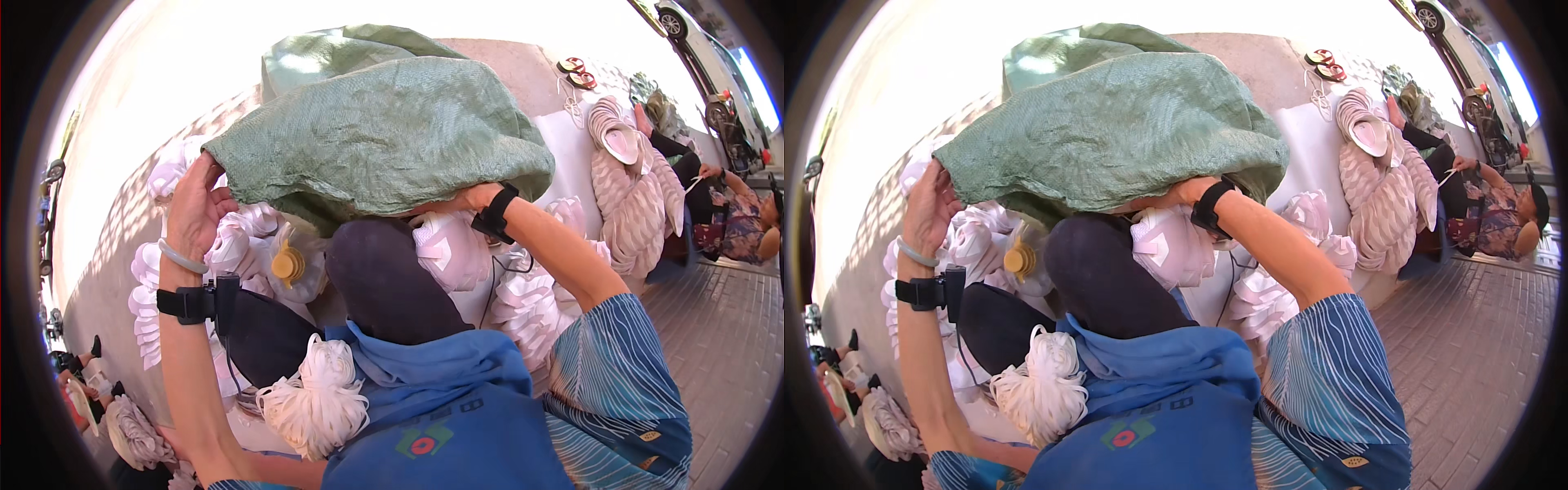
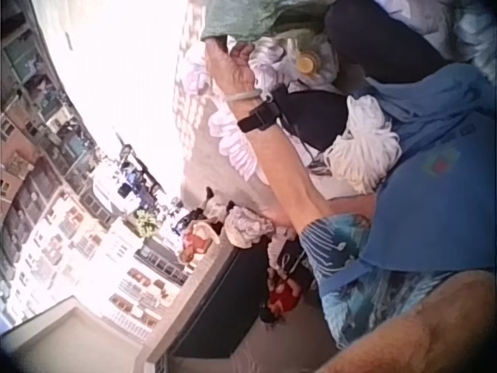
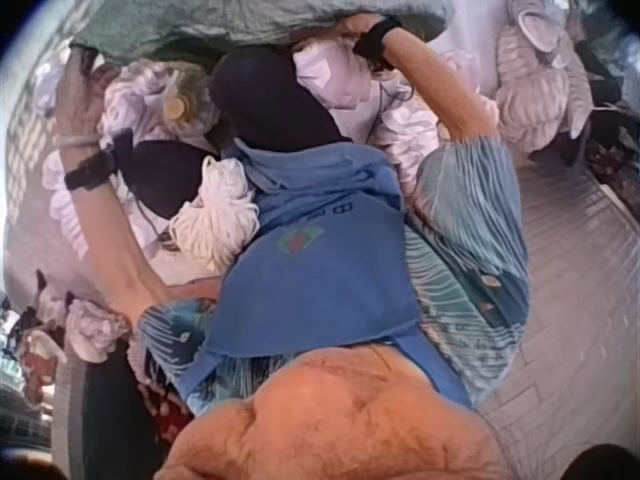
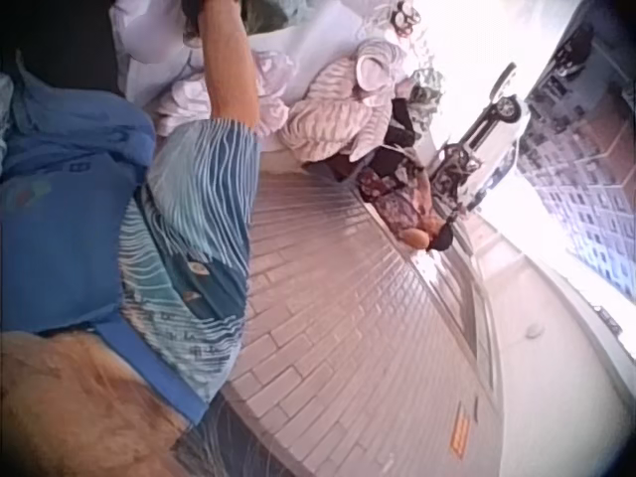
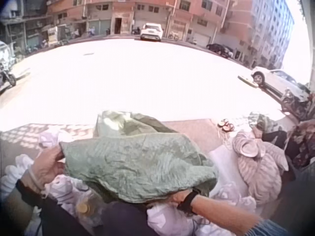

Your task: Lacing shoe uppers and organizing them into bags in an outdoor workshop.

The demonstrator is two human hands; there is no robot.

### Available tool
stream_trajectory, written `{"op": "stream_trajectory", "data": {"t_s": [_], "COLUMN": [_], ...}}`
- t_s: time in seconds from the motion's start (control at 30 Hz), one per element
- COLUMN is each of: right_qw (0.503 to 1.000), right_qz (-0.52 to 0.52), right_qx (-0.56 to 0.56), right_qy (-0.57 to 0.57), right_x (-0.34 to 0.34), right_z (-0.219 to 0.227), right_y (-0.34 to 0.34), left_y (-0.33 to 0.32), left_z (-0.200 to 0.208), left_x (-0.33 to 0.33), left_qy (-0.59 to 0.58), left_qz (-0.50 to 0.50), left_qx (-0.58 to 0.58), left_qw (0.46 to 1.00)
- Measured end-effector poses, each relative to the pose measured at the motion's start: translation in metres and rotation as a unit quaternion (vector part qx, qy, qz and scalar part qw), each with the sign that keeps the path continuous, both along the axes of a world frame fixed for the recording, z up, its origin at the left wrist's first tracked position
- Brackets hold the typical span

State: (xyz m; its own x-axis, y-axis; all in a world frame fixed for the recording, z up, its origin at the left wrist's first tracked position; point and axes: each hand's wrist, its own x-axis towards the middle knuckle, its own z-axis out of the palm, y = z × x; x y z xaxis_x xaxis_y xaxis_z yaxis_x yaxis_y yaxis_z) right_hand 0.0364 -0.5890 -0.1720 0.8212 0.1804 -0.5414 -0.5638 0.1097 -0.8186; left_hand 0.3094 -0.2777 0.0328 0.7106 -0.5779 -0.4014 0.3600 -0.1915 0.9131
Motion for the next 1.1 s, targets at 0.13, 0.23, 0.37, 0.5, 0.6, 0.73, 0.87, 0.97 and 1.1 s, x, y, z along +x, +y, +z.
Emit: {"op": "stream_trajectory", "data": {"t_s": [0.13,0.23,0.37,0.5,0.6,0.73,0.87,0.97,1.1], "right_qw": [0.877,0.826,0.615,0.705,0.759,0.827,0.853,0.907,0.875], "right_qz": [0.201,0.161,0.129,0.038,-0.028,-0.079,-0.056,-0.062,-0.006], "right_qx": [-0.434,-0.524,-0.732,-0.703,-0.645,-0.554,-0.518,-0.416,-0.481], "right_qy": [-0.043,-0.133,-0.263,-0.09,-0.086,-0.052,0.014,-0.004,-0.049], "right_x": [-0.007,-0.039,-0.042,-0.057,-0.068,-0.08,-0.057,-0.05,-0.052], "right_z": [0.102,0.074,0.061,0.055,0.05,0.041,0.054,0.033,0.038], "right_y": [0.061,0.065,0.06,0.02,0.009,0.027,0.044,0.03,0.018], "left_y": [0.001,-0.007,-0.012,-0.044,-0.047,-0.059,-0.051,-0.052,-0.043], "left_z": [0.002,0.009,0.009,0.022,0.021,0.016,0.011,0.008,0.013], "left_x": [-0.014,-0.01,-0.009,-0.031,-0.025,-0.027,-0.021,-0.02,-0.017], "left_qy": [0.019,0.008,-0.005,-0.058,-0.065,-0.094,-0.068,-0.06,-0.062], "left_qz": [0.121,0.05,-0.051,-0.002,0.01,0.014,0.041,0.045,-0.005], "left_qx": [0.009,0.043,0.074,0.082,0.094,0.146,0.15,0.168,0.154], "left_qw": [0.992,0.998,0.996,0.995,0.993,0.985,0.985,0.983,0.986]}}
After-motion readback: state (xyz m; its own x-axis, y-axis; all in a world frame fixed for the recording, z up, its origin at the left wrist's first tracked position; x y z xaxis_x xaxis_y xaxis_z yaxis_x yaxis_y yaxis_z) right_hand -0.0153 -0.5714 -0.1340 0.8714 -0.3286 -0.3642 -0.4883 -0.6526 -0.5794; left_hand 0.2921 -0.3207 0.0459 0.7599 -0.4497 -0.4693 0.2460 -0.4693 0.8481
